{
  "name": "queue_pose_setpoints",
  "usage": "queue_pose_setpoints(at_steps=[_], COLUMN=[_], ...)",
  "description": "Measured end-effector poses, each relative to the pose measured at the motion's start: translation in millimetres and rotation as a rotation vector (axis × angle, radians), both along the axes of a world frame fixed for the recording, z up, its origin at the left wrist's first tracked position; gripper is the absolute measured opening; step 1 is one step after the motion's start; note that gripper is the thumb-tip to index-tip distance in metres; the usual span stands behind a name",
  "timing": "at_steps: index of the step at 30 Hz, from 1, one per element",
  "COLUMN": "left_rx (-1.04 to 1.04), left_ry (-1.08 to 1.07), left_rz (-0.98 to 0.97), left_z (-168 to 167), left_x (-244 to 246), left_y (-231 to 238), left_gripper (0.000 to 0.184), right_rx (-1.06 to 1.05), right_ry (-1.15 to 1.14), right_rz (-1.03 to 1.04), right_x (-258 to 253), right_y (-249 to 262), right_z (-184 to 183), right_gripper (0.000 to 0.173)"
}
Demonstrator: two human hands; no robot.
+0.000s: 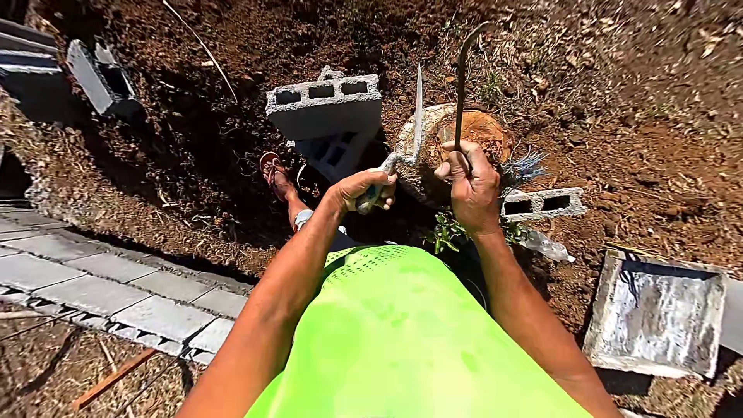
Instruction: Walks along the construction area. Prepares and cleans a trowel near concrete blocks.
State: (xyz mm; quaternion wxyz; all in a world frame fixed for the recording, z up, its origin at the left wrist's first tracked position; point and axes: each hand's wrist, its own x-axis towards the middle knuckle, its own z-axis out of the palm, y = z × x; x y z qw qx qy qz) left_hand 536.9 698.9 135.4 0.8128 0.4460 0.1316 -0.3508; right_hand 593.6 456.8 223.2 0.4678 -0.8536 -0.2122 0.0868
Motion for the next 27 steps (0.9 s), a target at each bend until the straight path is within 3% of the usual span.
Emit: queue_pose_setpoints(at_steps=[3,4,7,9,14,17,19,21,23,25,27], left_rx=[0.667,0.757,0.619,0.507,0.445,0.443,0.419,0.405,0.407,0.403,0.391], left_ry=[0.058,0.09,0.106,0.073,-0.049,-0.097,-0.135,-0.175,-0.189,-0.16,-0.165], left_rz=[-0.038,-0.045,0.099,0.185,0.305,0.335,0.342,0.322,0.299,0.291,0.311], left_z=[-11,-19,-40,-42,-36,-32,-28,-25,-26,-26,-26], left_x=[3,1,-16,-25,-26,-22,-23,-21,-24,-28,-22], left_y=[-32,-40,-51,-53,-56,-58,-62,-61,-58,-61,-62], left_gripper=[0.026,0.029,0.029,0.025,0.032,0.04,0.038,0.033,0.033,0.033,0.029], right_rx=[0.019,0.012,-0.018,0.003,0.287,0.261,0.066,0.053,0.224,0.314,0.137], right_ry=[0.408,0.506,0.627,0.577,0.04,-0.098,0.079,0.193,0.042,-0.077,0.052], right_rz=[-0.049,-0.057,-0.063,-0.077,-0.183,-0.116,-0.012,-0.038,-0.102,-0.103,-0.062], right_x=[-9,-12,-23,-32,-46,-54,-57,-54,-57,-65,-64], right_y=[-5,-8,-17,-22,-15,-11,-12,-12,-12,-10,-11], right_z=[-19,-27,-32,-14,39,-3,-29,-16,2,-15,-41], right_gripper=[0.036,0.036,0.045,0.049,0.043,0.037,0.036,0.033,0.032,0.032,0.032])
